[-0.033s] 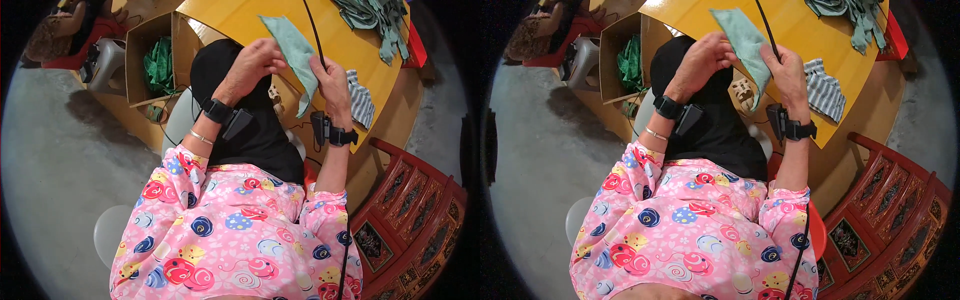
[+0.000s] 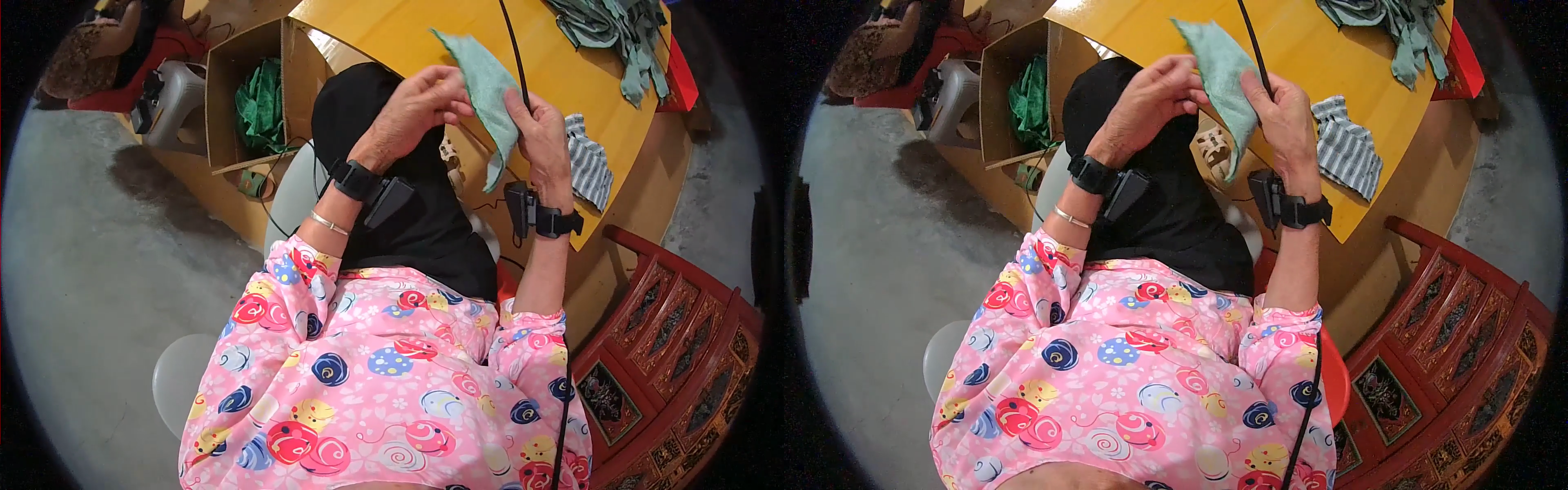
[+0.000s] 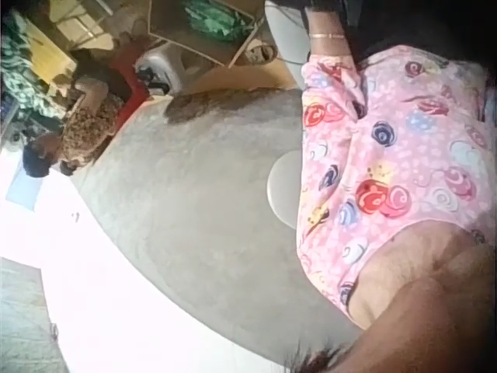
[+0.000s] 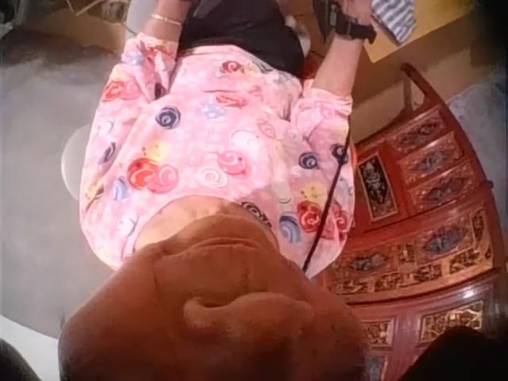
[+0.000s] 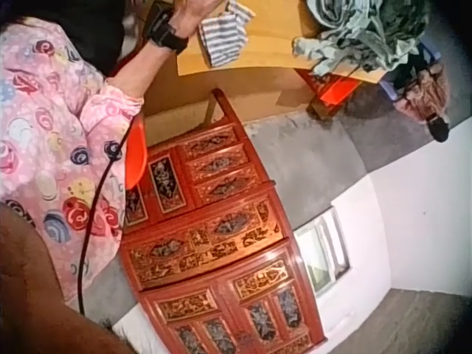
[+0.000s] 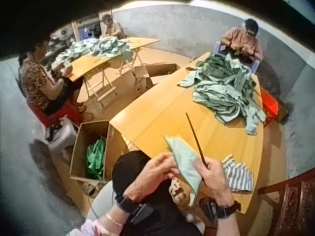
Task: Threading pieces of green fabric onto a thin black rod to assemble a textile product.
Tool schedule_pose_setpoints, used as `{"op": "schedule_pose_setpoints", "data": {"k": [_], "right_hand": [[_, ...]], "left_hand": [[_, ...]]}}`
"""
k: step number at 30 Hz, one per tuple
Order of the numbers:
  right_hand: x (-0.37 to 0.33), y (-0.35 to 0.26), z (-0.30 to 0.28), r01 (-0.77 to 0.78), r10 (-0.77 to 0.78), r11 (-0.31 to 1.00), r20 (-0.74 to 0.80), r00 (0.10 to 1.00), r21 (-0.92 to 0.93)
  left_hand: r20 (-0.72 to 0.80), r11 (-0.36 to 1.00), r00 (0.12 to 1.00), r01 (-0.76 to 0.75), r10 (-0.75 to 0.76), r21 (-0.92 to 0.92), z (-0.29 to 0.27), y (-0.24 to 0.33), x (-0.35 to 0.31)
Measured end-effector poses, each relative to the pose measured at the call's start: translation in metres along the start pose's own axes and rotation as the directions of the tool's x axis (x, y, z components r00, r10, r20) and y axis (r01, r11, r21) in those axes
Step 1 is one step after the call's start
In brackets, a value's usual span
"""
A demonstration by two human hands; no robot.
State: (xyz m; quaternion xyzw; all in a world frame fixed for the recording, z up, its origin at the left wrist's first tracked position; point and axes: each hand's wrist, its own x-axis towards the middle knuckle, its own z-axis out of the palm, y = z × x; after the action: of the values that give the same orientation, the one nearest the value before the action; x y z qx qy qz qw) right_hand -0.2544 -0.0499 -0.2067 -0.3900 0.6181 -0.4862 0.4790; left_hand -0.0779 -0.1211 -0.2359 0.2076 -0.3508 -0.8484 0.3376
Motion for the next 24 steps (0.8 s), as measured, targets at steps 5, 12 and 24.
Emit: {"op": "schedule_pose_setpoints", "data": {"k": [5, 12, 24], "right_hand": [[-0.002, -0.005, 0.015, -0.005, 0.009, 0.995, -0.035, 0.999, 0.101], [0.0, 0.006, 0.013, 0.04, -0.039, 0.999, -0.047, 0.998, 0.033], [0.009, 0.018, 0.014, 0.132, -0.14, 0.986, -0.082, 0.987, -0.101]], "left_hand": [[0.105, 0.992, 0.992, 0.059, -0.071, 0.115, -0.002, 0.0, -0.003], [0.135, 0.999, 0.99, 0.025, -0.028, 0.027, -0.007, -0.001, -0.001], [0.112, 0.982, 0.993, -0.047, 0.026, 0.184, -0.007, -0.003, -0.001]]}}
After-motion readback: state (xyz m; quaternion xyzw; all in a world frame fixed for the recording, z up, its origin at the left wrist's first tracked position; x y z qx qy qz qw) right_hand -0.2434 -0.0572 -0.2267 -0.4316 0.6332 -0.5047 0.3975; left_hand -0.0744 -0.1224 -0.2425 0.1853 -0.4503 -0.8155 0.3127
